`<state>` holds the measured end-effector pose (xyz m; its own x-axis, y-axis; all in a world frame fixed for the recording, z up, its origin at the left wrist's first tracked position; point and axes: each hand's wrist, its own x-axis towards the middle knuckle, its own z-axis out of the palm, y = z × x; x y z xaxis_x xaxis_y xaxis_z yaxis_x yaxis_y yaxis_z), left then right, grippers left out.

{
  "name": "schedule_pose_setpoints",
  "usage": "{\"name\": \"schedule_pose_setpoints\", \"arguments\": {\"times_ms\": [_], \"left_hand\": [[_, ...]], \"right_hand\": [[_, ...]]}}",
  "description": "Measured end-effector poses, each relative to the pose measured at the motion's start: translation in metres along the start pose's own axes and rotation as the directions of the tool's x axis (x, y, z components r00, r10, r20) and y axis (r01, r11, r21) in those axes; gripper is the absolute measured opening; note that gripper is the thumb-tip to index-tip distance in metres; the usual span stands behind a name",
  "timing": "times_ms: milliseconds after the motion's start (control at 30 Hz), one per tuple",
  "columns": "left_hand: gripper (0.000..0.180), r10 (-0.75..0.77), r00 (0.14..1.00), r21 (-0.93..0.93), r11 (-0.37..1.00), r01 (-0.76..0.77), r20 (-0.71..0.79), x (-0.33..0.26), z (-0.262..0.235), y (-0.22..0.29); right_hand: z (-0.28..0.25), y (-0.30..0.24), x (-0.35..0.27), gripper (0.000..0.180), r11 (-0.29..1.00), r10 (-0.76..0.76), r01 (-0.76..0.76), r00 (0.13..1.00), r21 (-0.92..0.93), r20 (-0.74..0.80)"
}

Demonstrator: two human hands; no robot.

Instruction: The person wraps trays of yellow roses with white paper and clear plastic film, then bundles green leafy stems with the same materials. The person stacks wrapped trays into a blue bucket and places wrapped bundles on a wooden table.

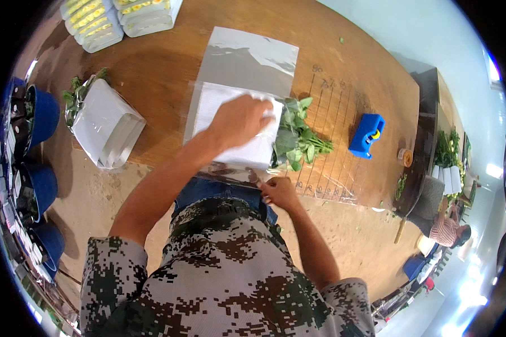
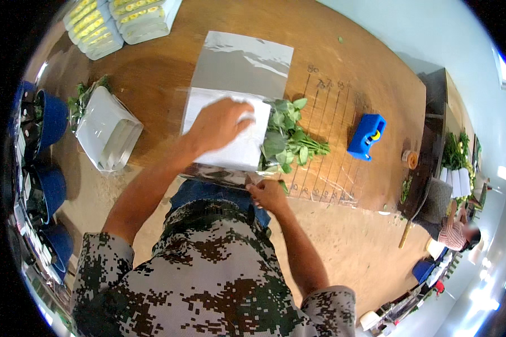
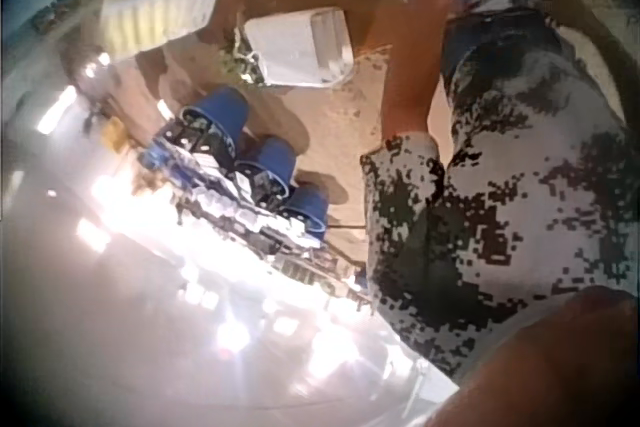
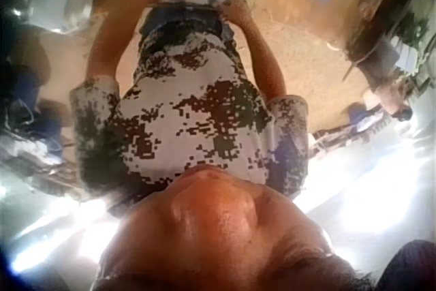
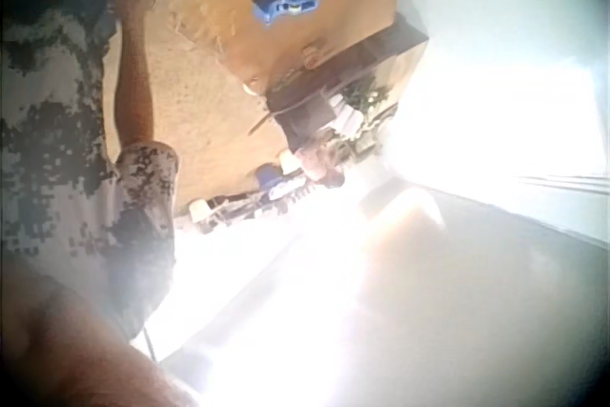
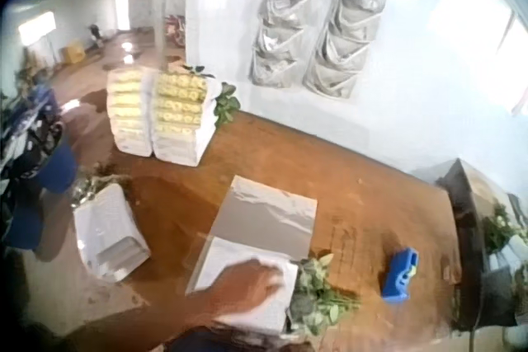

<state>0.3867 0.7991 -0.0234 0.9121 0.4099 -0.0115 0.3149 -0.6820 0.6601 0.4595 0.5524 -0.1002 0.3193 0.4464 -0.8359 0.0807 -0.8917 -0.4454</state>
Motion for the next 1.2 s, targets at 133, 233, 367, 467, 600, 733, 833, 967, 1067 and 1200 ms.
{"name": "schedule_pose_setpoints", "arguments": {"times_ms": [133, 233, 367, 467, 600, 733, 833, 967, 1067, 1200], "left_hand": [[0.051, -0.240, 0.937, 0.108, 0.970, 0.219, 0.255, 0.058, 0.018, -0.070], [0.064, -0.243, 0.913, 0.223, 0.959, 0.175, 0.328, 0.060, 0.034, -0.073], [0.062, -0.155, 0.919, 0.201, 0.976, 0.086, 0.363, 0.044, 0.003, -0.059], [0.056, -0.153, 0.958, 0.091, 0.987, 0.135, 0.242, -0.004, -0.072, -0.032], [0.056, -0.108, 0.927, -0.096, 0.992, 0.079, -0.360, -0.099, -0.146, -0.018], [0.057, -0.278, 0.650, -0.214, 0.960, 0.179, -0.707, -0.195, -0.197, -0.016], [0.051, -0.555, 0.323, -0.507, 0.832, 0.226, -0.767, -0.244, -0.187, -0.042], [0.046, -0.749, 0.042, -0.715, 0.647, 0.264, -0.661, -0.275, -0.193, -0.099], [0.045, -0.826, 0.070, -0.772, 0.549, 0.320, -0.559, -0.281, -0.189, -0.150], [0.048, -0.796, 0.218, -0.763, 0.604, 0.230, -0.564, -0.309, -0.188, -0.208]], "right_hand": [[0.067, -0.022, 0.012, 0.042, 0.675, -0.090, -0.080, 0.978, 0.733, 0.189], [0.093, -0.005, 0.050, 0.038, 0.370, -0.452, 0.071, 0.885, 0.926, 0.113], [0.097, -0.037, 0.023, 0.051, 0.155, -0.425, 0.225, 0.894, 0.962, -0.141], [0.081, -0.061, -0.013, 0.058, 0.098, -0.465, 0.312, 0.854, 0.945, -0.234], [0.033, -0.113, -0.039, 0.056, 0.197, -0.645, 0.517, 0.708, 0.833, -0.287], [0.014, -0.189, -0.031, 0.048, 0.471, -0.828, 0.869, 0.495, 0.151, -0.263], [0.061, -0.297, -0.036, 0.055, 0.537, -0.749, 0.716, 0.648, 0.446, -0.139], [0.134, -0.403, -0.010, 0.064, 0.508, -0.861, 0.761, 0.437, 0.403, 0.260], [0.167, -0.442, 0.025, 0.060, 0.752, -0.658, 0.520, 0.570, 0.404, 0.492], [0.181, -0.453, 0.026, 0.076, 0.802, -0.591, 0.302, 0.528, 0.515, 0.610]]}}
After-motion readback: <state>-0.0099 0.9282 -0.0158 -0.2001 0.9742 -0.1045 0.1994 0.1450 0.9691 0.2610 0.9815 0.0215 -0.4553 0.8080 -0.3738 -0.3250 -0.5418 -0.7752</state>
